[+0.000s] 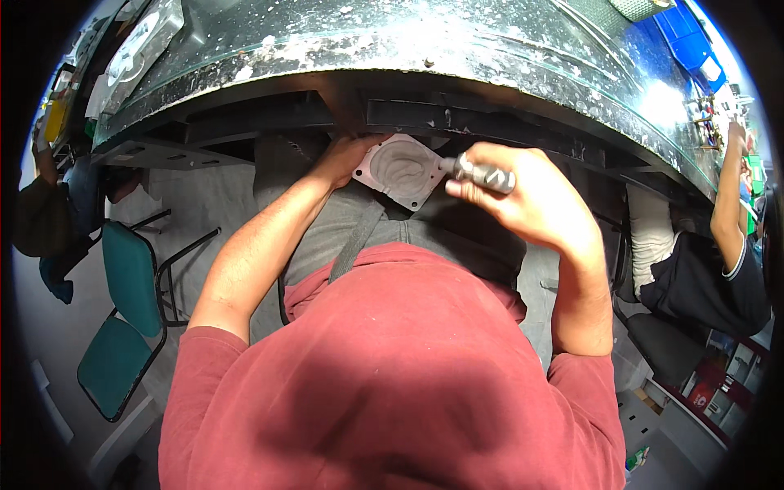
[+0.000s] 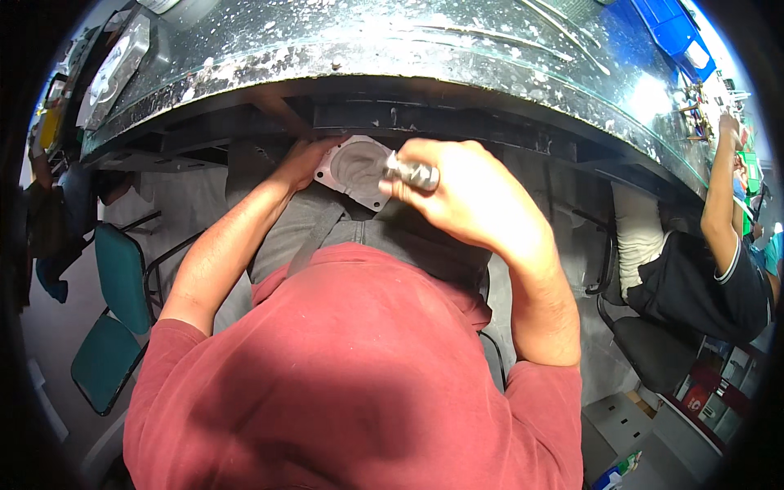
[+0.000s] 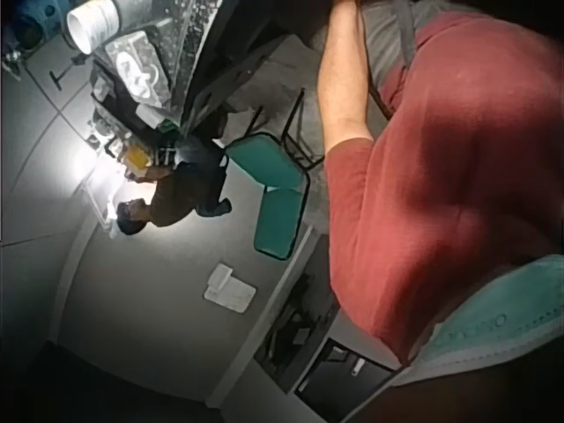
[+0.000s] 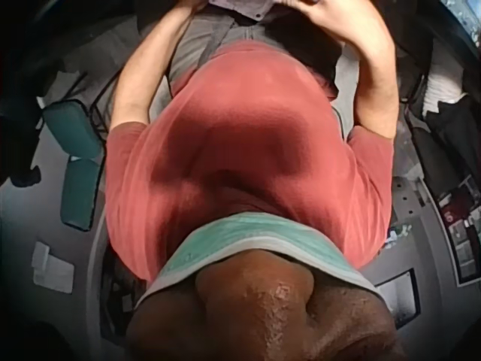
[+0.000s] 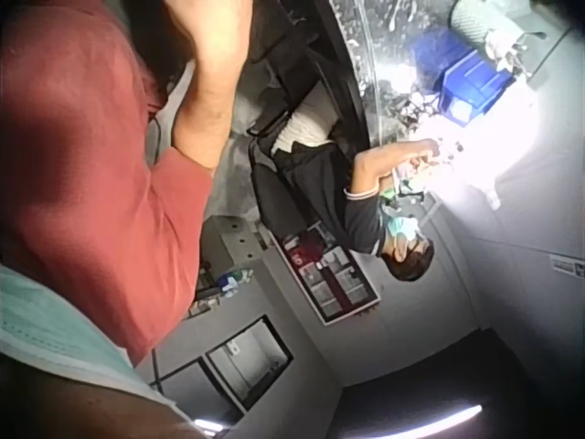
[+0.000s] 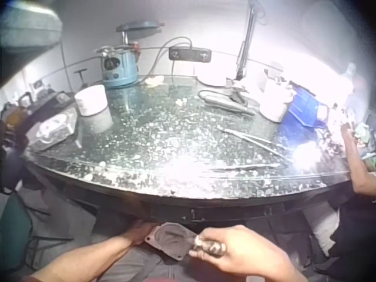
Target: The person places artificial teeth into a plaster mold of a dental arch, using glue to secure them and hands to position each tooth.
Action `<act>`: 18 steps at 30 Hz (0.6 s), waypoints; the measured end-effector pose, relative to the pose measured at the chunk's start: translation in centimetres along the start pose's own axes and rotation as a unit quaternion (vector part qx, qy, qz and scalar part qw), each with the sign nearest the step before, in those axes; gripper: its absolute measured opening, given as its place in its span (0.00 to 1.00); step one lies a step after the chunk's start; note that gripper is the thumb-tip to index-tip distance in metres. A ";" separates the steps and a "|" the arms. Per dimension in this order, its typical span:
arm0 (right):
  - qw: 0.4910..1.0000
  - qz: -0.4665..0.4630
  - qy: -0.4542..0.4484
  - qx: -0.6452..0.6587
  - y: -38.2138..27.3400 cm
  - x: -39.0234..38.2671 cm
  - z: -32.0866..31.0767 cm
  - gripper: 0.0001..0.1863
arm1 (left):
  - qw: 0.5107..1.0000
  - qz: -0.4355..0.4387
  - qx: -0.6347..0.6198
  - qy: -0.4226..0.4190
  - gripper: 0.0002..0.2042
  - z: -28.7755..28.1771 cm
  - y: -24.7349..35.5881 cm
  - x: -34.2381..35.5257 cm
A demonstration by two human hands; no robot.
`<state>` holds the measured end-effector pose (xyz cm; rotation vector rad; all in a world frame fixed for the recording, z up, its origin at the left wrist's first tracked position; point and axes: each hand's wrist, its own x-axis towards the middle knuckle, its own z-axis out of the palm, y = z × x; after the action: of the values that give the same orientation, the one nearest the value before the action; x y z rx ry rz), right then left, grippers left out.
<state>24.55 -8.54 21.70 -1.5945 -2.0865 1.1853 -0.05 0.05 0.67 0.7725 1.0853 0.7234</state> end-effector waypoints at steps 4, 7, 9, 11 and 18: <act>0.998 0.024 0.033 -0.056 0.3 0.0 -0.6 0.16 | 1.000 0.011 0.016 -0.010 0.26 -0.5 -0.4 0.4; 0.995 0.068 0.005 -0.077 0.4 -0.2 -1.8 0.16 | 1.000 -0.014 0.007 -0.011 0.26 -0.5 -0.4 0.6; 0.992 0.051 -0.030 -0.109 1.1 -0.4 -2.6 0.15 | 1.000 -0.017 0.012 0.000 0.26 -0.3 -0.1 0.3; 0.988 0.082 -0.072 -0.107 1.3 -0.5 -3.0 0.15 | 1.000 -0.020 0.018 0.010 0.26 -0.3 -0.2 0.3; 0.992 0.051 -0.072 -0.092 0.8 -0.4 -3.2 0.16 | 1.000 -0.004 0.019 0.006 0.26 -0.4 -0.5 0.4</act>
<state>27.28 -7.46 23.33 -1.7640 -2.2873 1.2048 -0.20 0.23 -0.02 0.7968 1.1155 0.7028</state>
